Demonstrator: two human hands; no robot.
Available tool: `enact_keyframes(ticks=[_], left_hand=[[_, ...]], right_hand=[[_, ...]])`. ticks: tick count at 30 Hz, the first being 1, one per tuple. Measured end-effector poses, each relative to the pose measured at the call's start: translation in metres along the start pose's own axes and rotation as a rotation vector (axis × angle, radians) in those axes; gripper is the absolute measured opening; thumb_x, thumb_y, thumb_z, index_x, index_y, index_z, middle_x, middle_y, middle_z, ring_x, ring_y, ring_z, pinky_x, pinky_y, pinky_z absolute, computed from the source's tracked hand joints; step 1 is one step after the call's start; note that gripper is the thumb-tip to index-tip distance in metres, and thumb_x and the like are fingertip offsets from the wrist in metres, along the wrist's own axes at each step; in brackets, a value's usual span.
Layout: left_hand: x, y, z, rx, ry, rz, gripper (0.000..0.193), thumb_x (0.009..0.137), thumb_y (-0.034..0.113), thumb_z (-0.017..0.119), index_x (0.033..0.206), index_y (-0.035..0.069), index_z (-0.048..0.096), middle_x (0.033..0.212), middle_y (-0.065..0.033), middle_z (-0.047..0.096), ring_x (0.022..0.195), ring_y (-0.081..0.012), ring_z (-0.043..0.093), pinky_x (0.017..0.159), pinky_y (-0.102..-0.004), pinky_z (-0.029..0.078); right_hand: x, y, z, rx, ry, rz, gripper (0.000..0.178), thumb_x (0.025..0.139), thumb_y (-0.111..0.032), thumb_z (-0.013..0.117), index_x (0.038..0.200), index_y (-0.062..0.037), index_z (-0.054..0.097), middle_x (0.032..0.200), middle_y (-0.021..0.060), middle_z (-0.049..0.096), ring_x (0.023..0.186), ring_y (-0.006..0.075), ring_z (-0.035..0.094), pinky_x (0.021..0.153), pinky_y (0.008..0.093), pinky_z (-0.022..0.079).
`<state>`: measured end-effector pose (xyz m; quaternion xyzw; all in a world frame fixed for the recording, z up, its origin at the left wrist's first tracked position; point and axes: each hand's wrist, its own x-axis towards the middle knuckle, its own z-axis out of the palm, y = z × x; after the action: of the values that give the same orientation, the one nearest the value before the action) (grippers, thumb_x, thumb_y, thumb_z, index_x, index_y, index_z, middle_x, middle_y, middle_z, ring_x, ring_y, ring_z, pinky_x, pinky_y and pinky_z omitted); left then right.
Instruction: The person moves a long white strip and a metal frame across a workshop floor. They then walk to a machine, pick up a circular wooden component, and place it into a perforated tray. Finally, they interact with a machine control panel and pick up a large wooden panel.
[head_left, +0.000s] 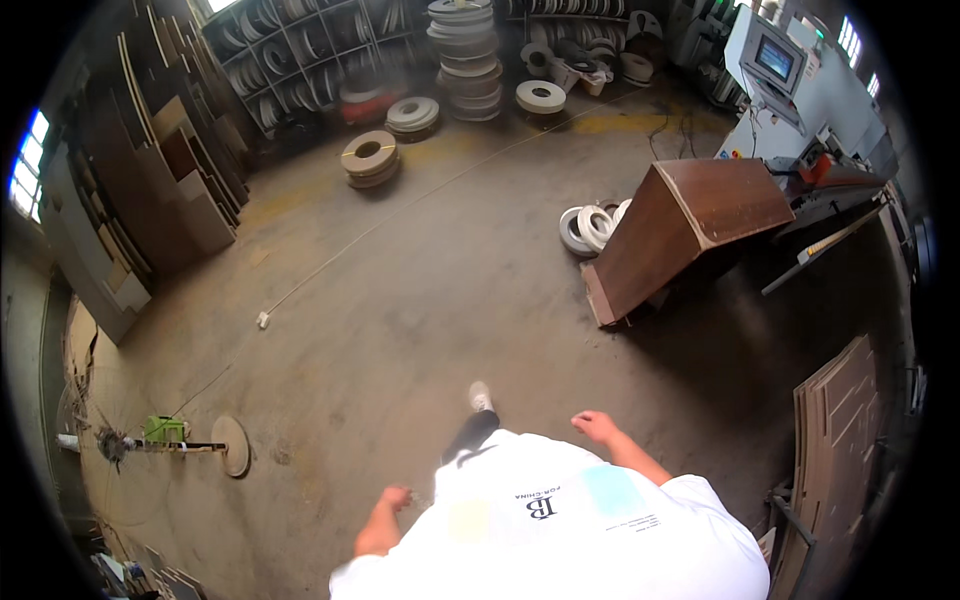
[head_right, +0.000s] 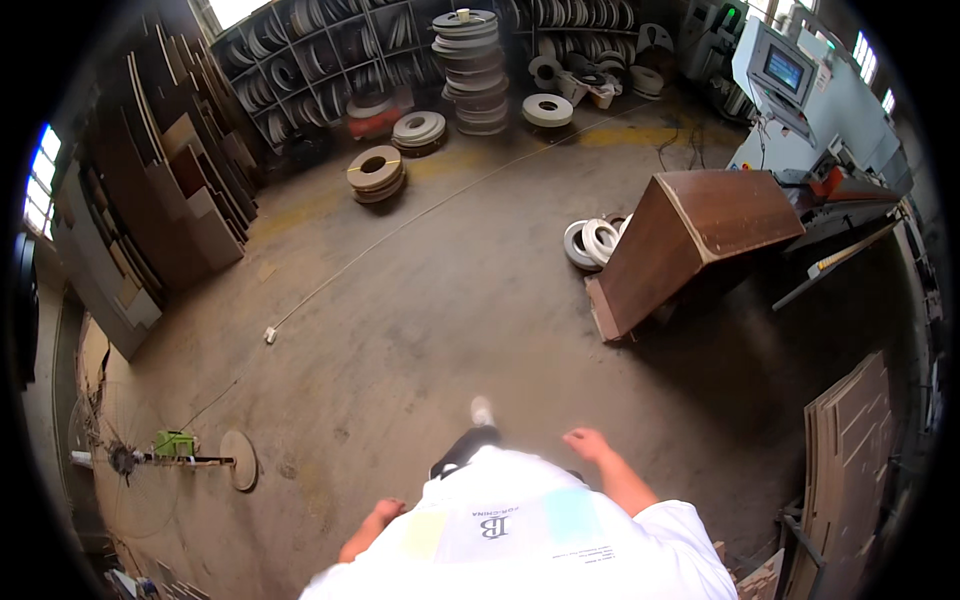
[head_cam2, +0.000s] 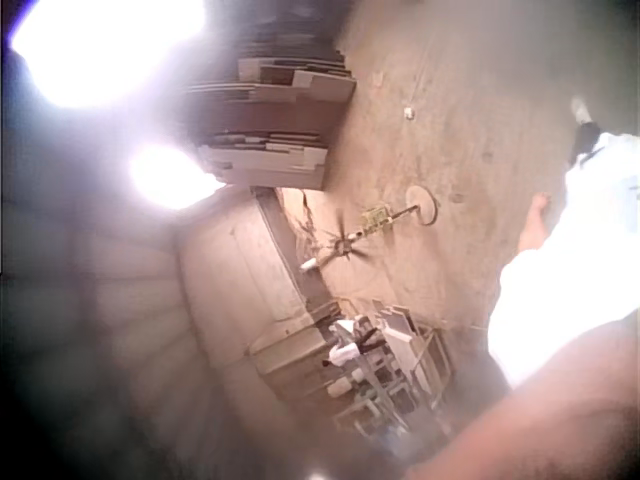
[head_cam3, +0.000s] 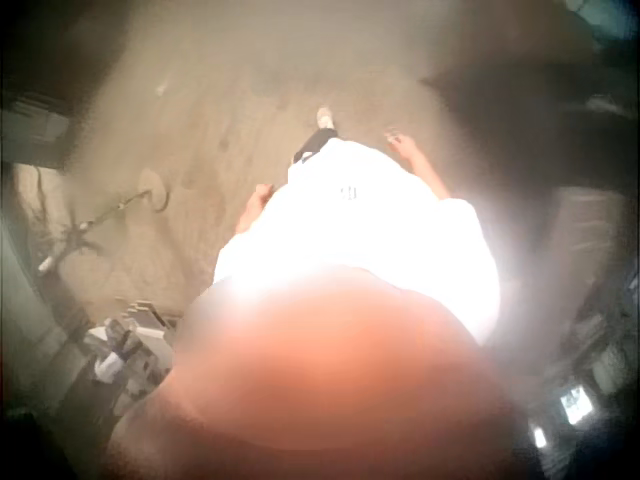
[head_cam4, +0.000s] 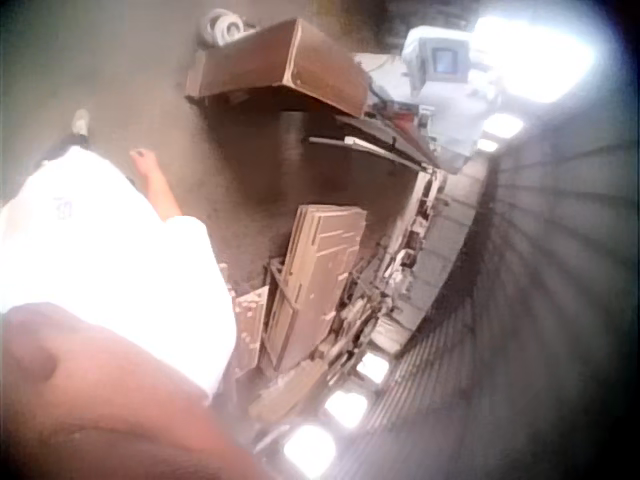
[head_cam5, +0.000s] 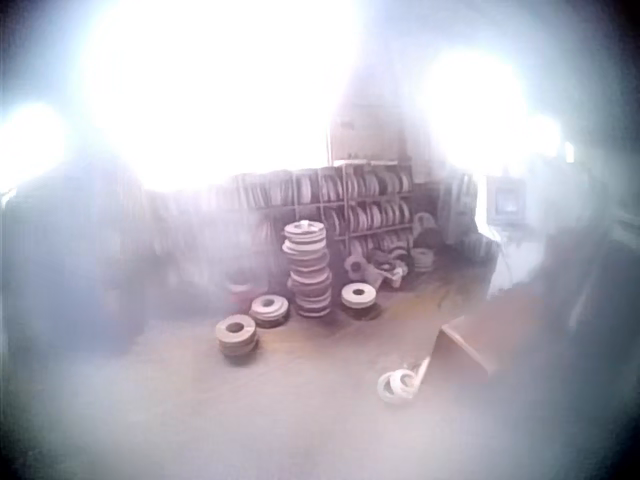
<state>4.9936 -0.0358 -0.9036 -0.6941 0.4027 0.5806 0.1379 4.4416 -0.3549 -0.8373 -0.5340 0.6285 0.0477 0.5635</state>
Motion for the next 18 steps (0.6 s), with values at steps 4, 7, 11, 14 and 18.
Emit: enact_keyframes(ticks=[4, 7, 11, 14, 18], left_hand=[[0.118, 0.084, -0.144, -0.456, 0.201, -0.092, 0.037, 0.091, 0.031, 0.065, 0.119, 0.008, 0.072, 0.103, -0.0122, 0.076, 0.084, -0.0247, 0.074, 0.074, -0.0382, 0.06], [0.185, 0.193, -0.285, -0.331, 0.334, 0.117, 0.033, 0.095, 0.027, 0.061, 0.114, 0.002, 0.071, 0.098, -0.0087, 0.077, 0.084, -0.0174, 0.073, 0.078, -0.0338, 0.057], [0.244, 0.343, -0.446, -0.241, 0.353, 0.36, 0.042, 0.096, 0.036, 0.062, 0.124, 0.006, 0.07, 0.117, -0.0138, 0.073, 0.107, -0.028, 0.069, 0.093, -0.0411, 0.054], [0.288, 0.427, -0.526, -0.205, 0.296, 0.346, 0.047, 0.096, 0.04, 0.062, 0.13, 0.008, 0.069, 0.127, -0.016, 0.072, 0.118, -0.0338, 0.068, 0.1, -0.0451, 0.052], [0.362, 0.457, -0.572, -0.309, 0.386, 0.362, 0.045, 0.097, 0.038, 0.063, 0.129, 0.007, 0.069, 0.123, -0.0152, 0.073, 0.114, -0.0332, 0.069, 0.096, -0.045, 0.054]], right_hand=[[0.035, 0.019, -0.041, 0.15, -0.009, 0.208, 0.044, 0.094, -0.044, 0.07, 0.115, -0.0062, 0.076, 0.104, 0.0088, 0.077, 0.083, 0.0205, 0.073, 0.08, 0.036, 0.057], [0.05, -0.045, -0.067, 0.436, 0.157, 0.276, 0.036, 0.099, -0.033, 0.068, 0.111, -0.0003, 0.076, 0.101, 0.0107, 0.076, 0.091, 0.0209, 0.072, 0.083, 0.0365, 0.058], [0.107, -0.08, -0.075, 0.615, 0.332, 0.288, 0.033, 0.097, -0.035, 0.068, 0.103, -0.0036, 0.077, 0.101, 0.0111, 0.077, 0.089, 0.0229, 0.073, 0.081, 0.0388, 0.057], [0.167, -0.105, -0.086, 0.441, 0.376, 0.256, 0.03, 0.096, -0.032, 0.069, 0.097, -0.0039, 0.077, 0.098, 0.0117, 0.077, 0.086, 0.0235, 0.072, 0.08, 0.0395, 0.056], [0.276, -0.143, -0.151, 0.186, 0.208, 0.231, 0.03, 0.096, -0.035, 0.069, 0.094, -0.0056, 0.077, 0.095, 0.0118, 0.078, 0.086, 0.0238, 0.072, 0.079, 0.0398, 0.056]])
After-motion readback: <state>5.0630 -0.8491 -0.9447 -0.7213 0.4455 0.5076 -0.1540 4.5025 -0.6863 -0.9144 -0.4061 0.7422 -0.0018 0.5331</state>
